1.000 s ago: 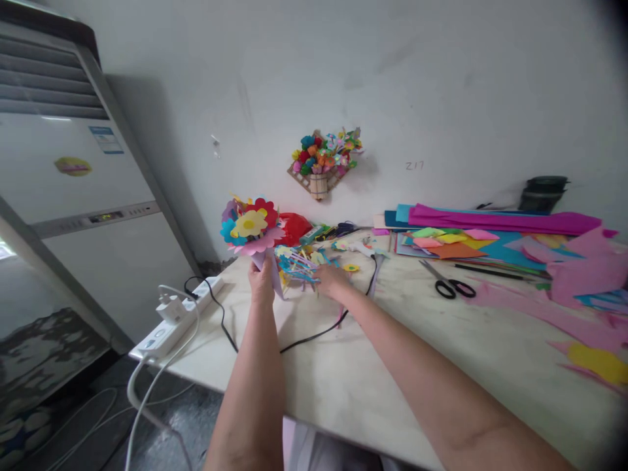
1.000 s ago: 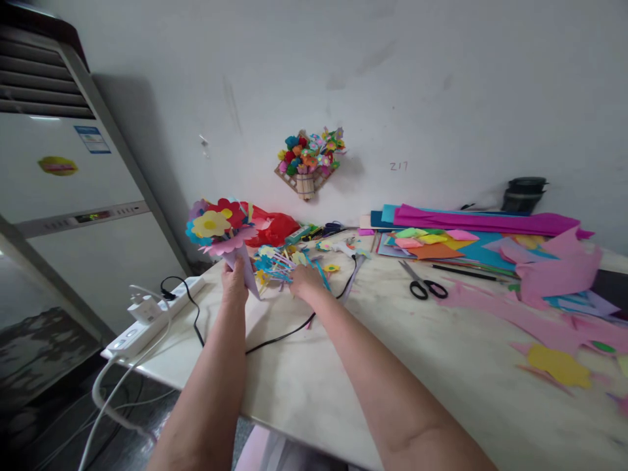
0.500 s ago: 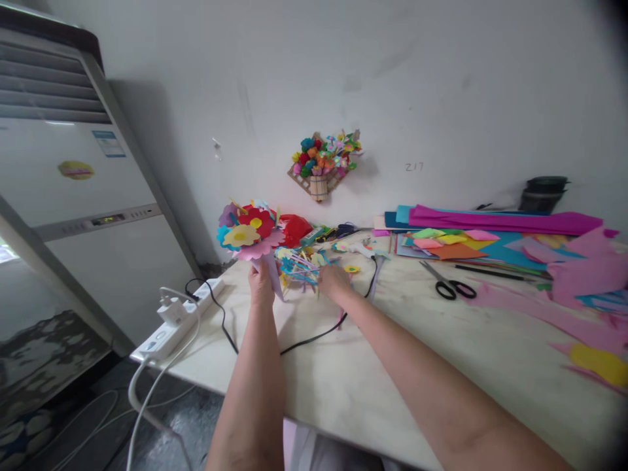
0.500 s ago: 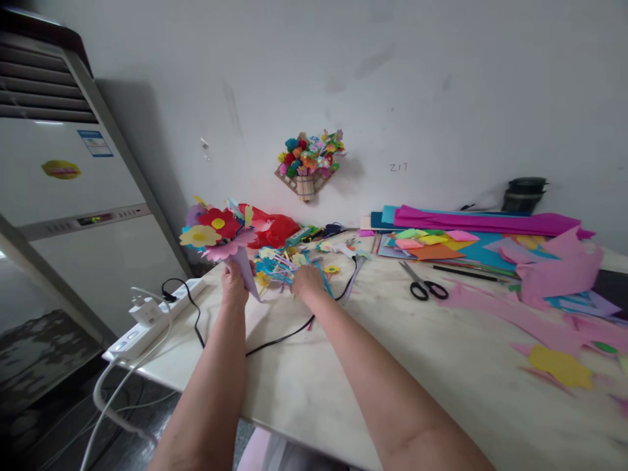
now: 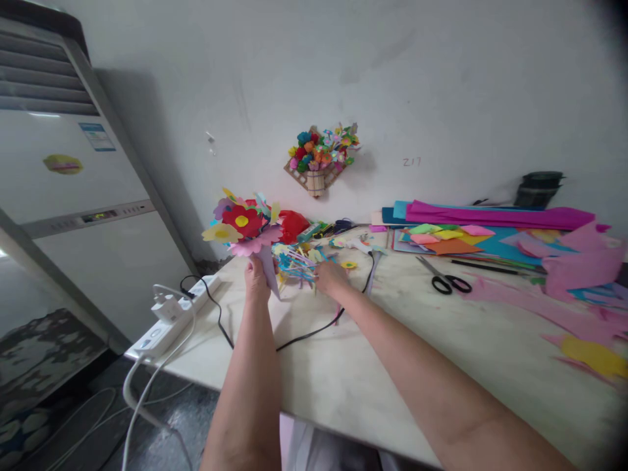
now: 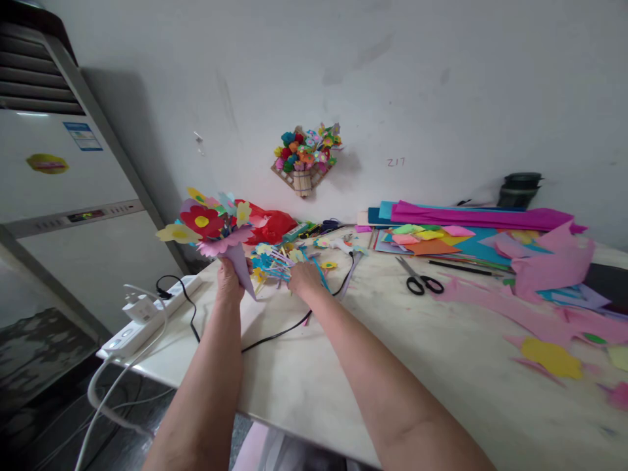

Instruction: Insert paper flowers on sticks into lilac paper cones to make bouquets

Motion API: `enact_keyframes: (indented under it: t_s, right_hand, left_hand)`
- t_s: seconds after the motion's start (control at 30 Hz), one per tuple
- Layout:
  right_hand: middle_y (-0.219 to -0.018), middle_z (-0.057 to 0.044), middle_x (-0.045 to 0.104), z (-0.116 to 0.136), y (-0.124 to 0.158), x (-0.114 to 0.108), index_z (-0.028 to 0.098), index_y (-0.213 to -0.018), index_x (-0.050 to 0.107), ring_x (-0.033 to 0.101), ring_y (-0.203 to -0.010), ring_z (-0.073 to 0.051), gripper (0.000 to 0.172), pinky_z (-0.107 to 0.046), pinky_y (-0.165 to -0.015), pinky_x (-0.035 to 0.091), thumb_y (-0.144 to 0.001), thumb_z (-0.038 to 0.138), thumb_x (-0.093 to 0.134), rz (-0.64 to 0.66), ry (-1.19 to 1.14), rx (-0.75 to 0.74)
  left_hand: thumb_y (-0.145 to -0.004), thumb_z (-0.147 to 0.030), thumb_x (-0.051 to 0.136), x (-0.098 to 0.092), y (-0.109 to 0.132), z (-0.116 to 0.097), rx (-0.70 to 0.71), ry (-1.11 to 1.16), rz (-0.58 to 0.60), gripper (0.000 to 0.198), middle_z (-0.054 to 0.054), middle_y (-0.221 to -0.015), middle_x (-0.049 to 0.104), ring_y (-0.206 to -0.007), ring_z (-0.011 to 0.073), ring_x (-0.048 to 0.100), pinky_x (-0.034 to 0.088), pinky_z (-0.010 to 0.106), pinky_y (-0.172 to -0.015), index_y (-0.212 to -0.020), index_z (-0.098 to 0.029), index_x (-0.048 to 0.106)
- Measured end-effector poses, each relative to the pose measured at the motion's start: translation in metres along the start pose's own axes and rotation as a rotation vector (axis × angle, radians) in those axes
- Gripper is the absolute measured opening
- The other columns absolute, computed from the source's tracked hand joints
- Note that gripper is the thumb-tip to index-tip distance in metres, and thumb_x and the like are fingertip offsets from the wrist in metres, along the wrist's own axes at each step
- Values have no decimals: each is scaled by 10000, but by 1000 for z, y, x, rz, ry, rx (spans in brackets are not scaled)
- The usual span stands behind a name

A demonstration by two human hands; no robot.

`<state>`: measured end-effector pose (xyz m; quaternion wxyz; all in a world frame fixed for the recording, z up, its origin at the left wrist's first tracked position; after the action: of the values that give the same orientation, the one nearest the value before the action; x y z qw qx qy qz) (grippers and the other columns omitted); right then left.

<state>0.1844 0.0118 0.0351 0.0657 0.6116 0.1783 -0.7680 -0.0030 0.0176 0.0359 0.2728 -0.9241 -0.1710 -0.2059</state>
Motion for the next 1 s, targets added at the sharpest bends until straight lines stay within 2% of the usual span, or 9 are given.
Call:
enact_keyframes:
  t_s: [0.23,0.4,0.57,0.73,1.0]
  right_hand:
    - [-1053,-113,708,-5,-8,4,194,-1032,707,641,-1025,-253,287,-298,-815,481,-822,236,516,-5,-8,20]
    - [-1079,-130,697,-9,-18,6,174,-1070,691,642,-1030,-254,318,-301,-821,484,-819,204,498,7,1,42]
    - [-1034,-140,703,3,-20,6,142,-1047,692,649,-1005,-251,310,-283,-795,488,-803,182,504,17,26,18]
    - [-1126,-169,666,16,-24,11,121,-1076,681,622,-1059,-262,323,-301,-850,473,-822,227,512,22,56,-8]
    - [-1093,-168,684,15,-31,17,148,-1075,686,623,-1078,-254,301,-287,-853,466,-795,172,576,95,22,29]
  left_hand:
    - [-469,-795,629,-1,0,-2,-12,20,-14,706,16,-509,594,-378,106,505,365,225,-391,-752,-152,563]
    - [-445,-823,610,-9,-4,-5,-5,45,-56,736,9,-509,592,-382,107,504,368,223,-392,-766,-164,546]
    - [-469,-837,578,-18,-9,-10,-19,82,-72,739,7,-512,594,-394,102,506,356,218,-386,-783,-169,550]
    - [-504,-844,547,-26,-11,-10,-48,68,-55,738,18,-515,598,-393,107,508,346,224,-382,-794,-165,564]
    - [-480,-838,575,-31,-13,-8,-81,88,-67,738,14,-533,596,-422,113,526,367,224,-408,-781,-164,559]
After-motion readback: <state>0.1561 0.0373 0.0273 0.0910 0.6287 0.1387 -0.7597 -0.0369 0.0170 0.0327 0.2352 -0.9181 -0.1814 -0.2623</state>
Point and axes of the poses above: each hand's wrist, its own y-axis away from the middle knuckle, its own x-axis out of the palm, z = x × y, the point moved 5 cm from there along -y, towards the middle knuckle
